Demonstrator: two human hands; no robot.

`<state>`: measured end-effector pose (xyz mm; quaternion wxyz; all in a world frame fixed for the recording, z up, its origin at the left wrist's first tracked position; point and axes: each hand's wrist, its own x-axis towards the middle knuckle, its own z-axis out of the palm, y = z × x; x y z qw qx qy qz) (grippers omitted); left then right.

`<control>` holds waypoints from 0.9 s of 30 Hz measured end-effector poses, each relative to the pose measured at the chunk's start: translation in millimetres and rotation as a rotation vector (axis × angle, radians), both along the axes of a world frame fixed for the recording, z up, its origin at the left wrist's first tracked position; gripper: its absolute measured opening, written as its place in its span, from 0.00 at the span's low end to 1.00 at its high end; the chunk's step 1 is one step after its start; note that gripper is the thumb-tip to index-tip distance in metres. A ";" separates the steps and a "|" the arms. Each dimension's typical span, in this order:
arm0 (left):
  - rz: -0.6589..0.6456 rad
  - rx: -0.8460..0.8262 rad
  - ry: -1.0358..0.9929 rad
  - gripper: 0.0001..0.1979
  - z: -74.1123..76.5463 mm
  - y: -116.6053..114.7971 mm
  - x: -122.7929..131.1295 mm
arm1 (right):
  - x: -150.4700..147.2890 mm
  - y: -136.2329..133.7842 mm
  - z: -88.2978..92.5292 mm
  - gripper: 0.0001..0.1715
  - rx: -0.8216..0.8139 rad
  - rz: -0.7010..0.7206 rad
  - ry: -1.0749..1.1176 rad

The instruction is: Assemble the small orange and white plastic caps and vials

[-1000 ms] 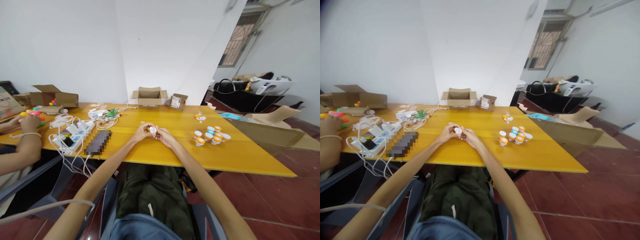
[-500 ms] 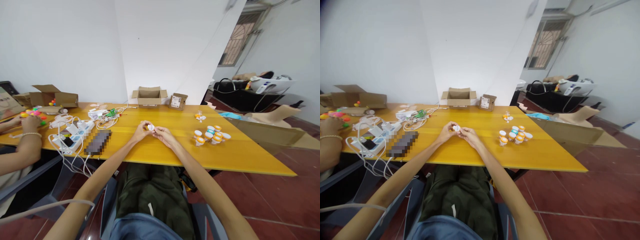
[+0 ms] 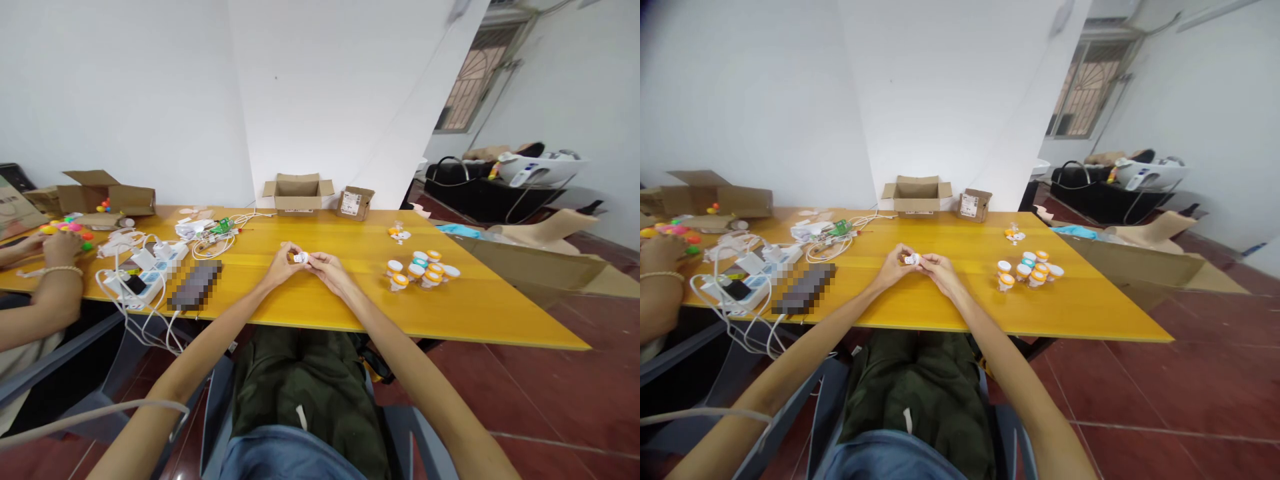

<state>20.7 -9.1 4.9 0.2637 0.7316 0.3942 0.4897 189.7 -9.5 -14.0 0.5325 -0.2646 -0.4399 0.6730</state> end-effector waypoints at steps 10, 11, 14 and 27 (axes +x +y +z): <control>0.050 0.182 0.118 0.12 -0.4 -1.2 0.5 | -2.6 -3.1 1.1 0.20 0.073 -0.127 -0.055; 0.049 0.188 0.121 0.11 -0.2 -1.5 0.6 | -2.5 -3.3 1.2 0.20 0.081 -0.133 -0.067; 0.040 0.193 0.123 0.08 0.3 -2.5 0.9 | -2.2 -4.1 1.4 0.19 0.094 -0.147 -0.096; -0.033 0.327 0.166 0.08 -2.4 -0.5 -3.6 | -0.5 -3.5 1.0 0.19 0.088 -0.173 -0.174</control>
